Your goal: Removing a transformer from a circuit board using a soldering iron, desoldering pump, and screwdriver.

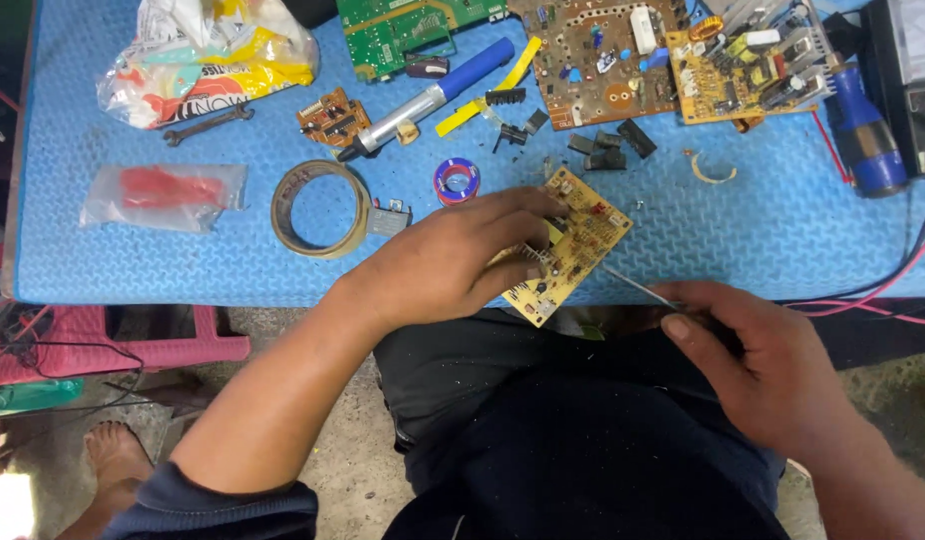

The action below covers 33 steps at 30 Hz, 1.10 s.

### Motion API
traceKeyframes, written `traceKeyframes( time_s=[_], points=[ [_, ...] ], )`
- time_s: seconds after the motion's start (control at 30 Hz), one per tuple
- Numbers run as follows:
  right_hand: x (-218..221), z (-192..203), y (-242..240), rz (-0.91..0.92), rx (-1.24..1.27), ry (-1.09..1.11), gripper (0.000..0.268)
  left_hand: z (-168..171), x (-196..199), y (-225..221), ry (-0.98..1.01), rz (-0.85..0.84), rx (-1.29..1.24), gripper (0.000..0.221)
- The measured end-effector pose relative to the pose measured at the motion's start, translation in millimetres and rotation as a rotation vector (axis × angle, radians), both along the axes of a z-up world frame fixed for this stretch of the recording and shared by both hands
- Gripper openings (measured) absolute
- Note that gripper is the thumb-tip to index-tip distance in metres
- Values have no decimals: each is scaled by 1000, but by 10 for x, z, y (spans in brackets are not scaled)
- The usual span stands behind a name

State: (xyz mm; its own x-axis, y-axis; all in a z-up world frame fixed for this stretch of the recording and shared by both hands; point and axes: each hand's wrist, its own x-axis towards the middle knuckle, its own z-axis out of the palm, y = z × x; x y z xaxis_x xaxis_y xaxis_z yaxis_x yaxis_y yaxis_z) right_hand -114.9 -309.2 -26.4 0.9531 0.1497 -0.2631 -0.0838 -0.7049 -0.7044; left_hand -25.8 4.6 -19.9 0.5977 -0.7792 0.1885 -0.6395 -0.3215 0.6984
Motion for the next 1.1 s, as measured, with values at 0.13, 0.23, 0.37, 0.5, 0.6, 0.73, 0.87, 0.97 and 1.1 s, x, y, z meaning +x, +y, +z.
traceKeyframes(
  time_s=[0.13, 0.23, 0.37, 0.5, 0.6, 0.73, 0.87, 0.97, 1.1],
  points=[
    [25, -110, -28, -45, 73, 39, 37, -32, -183, -81, -106, 61, -58, 29],
    [212, -124, 113, -24, 37, -204, 26, -91, -326, -187, -312, 180, -67, 28],
    [548, -56, 439, 242, 37, -505, 37, -144, -514, -345, -492, 371, -119, 26],
    [890, -96, 557, 526, -63, -506, 54, -210, -638, -481, -405, 591, -183, 32],
    [1119, 46, 580, 720, -215, -213, 65, -229, -700, -566, -332, 708, -205, 24],
    [1306, 25, 615, 773, -249, -149, 58, -226, -656, -570, -339, 765, -239, 25],
    [1288, -65, 585, 793, -247, -214, 52, -267, -631, -559, -338, 739, -241, 17],
    [1239, -177, 574, 779, -283, -371, 52, -279, -627, -524, -292, 721, -221, 15],
    [1169, -425, 518, 725, -268, -623, 51, -262, -618, -504, -284, 700, -168, 17]
  ],
)
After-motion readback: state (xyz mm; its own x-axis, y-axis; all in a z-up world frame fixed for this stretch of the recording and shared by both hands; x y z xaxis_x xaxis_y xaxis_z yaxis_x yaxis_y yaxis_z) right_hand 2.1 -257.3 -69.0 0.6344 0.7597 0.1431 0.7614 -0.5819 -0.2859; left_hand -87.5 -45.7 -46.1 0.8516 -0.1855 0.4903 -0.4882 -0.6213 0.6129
